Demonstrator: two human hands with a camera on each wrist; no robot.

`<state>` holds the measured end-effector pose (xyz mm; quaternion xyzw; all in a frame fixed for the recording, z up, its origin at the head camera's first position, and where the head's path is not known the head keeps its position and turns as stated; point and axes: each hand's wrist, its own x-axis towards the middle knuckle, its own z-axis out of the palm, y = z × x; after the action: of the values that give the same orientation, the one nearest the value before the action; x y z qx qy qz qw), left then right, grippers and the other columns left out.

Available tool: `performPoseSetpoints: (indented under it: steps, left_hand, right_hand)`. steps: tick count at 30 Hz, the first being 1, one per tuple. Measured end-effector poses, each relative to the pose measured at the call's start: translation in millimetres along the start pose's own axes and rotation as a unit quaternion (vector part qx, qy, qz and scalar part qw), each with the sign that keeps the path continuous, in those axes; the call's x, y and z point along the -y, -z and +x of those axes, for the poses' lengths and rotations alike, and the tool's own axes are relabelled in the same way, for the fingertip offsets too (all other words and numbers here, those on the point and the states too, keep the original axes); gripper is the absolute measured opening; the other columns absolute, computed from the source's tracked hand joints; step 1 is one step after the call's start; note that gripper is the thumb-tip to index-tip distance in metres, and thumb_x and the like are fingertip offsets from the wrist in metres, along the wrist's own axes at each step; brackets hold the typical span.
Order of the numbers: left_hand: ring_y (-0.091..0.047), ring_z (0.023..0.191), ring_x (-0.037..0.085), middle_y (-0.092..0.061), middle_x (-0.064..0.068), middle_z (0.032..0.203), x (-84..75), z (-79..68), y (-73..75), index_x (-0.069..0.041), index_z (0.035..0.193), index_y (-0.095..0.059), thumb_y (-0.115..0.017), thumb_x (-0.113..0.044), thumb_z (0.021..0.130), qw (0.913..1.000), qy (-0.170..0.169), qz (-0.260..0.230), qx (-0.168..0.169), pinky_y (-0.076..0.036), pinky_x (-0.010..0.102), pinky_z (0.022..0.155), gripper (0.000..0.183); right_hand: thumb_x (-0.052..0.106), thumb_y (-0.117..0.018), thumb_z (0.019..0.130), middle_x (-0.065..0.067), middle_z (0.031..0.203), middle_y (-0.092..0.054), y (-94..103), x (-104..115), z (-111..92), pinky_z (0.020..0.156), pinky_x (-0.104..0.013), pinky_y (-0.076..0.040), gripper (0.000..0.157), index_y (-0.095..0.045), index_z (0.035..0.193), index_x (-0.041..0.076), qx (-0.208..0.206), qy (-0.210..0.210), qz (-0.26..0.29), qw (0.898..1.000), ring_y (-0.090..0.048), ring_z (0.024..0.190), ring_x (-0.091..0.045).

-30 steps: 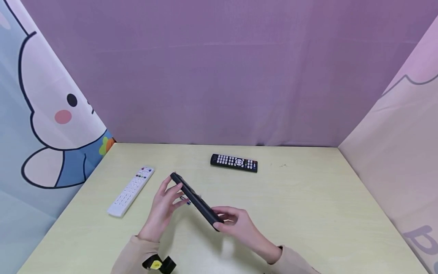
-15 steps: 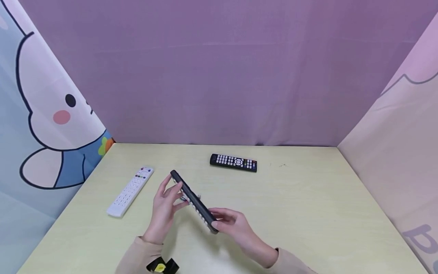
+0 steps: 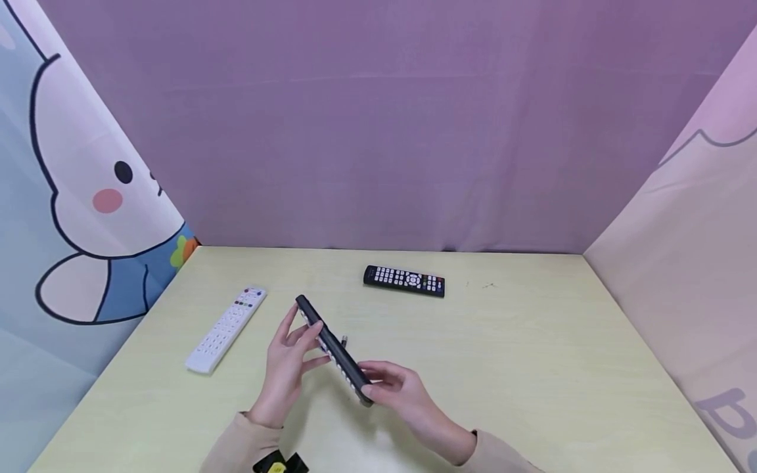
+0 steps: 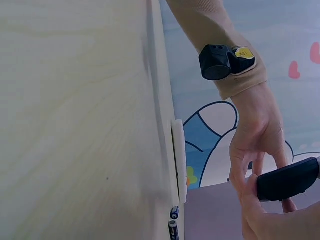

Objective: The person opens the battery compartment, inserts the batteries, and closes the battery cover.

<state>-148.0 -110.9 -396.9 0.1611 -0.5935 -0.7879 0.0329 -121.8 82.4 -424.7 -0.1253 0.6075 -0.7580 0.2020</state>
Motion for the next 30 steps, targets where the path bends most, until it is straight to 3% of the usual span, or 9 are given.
performPoseSetpoints:
  steps: [7, 15, 22, 30]
  left_hand:
    - [-0.06, 0.074, 0.013, -0.055, 0.003, 0.103, -2.3, -0.5, 0.4, -0.024, 0.14, -0.023, -0.063, -0.014, 0.082, 1.0, 0.0, 0.003, -0.002, -0.054, 0.037, 0.066, 0.072]
    - [-0.059, 0.073, 0.011, -0.05, 0.01, 0.111, -7.8, 0.9, 2.9, -0.026, 0.14, -0.025, -0.064, -0.011, 0.08, 0.9997, -0.007, 0.024, -0.001, -0.053, 0.038, 0.068, 0.072]
    - [-0.059, 0.073, 0.009, -0.043, 0.014, 0.122, -12.1, 6.0, 13.4, -0.026, 0.14, -0.025, -0.063, -0.013, 0.08, 0.9982, -0.005, 0.06, -0.001, -0.054, 0.036, 0.068, 0.072]
    - [-0.059, 0.071, 0.004, -0.038, 0.017, 0.129, -20.7, 13.8, 28.8, -0.023, 0.14, -0.023, -0.064, -0.016, 0.08, 0.9931, -0.009, 0.117, 0.001, -0.054, 0.033, 0.068, 0.073]
  right_hand:
    - [0.008, -0.061, 0.082, -0.021, 0.116, -0.053, 3.5, -0.5, 0.6, 0.079, -0.025, -0.049, 0.043, -0.048, 0.121, -0.006, 0.024, 0.014, -0.024, 0.999, -0.058, 0.097, -0.022]
    - [0.009, -0.06, 0.083, -0.023, 0.112, -0.054, 12.3, -1.7, 3.9, 0.076, -0.024, -0.05, 0.035, -0.054, 0.113, -0.006, 0.04, 0.058, -0.105, 0.992, -0.058, 0.094, -0.026]
    - [0.011, -0.059, 0.083, -0.019, 0.111, -0.056, 31.9, 2.2, 0.3, 0.077, -0.024, -0.049, 0.029, -0.057, 0.108, -0.004, 0.023, 0.063, -0.159, 0.985, -0.059, 0.09, -0.02]
    - [0.014, -0.058, 0.084, -0.015, 0.105, -0.059, 60.3, 9.0, -5.6, 0.075, -0.024, -0.05, 0.024, -0.059, 0.105, 0.0, 0.001, 0.073, -0.243, 0.967, -0.059, 0.087, -0.019]
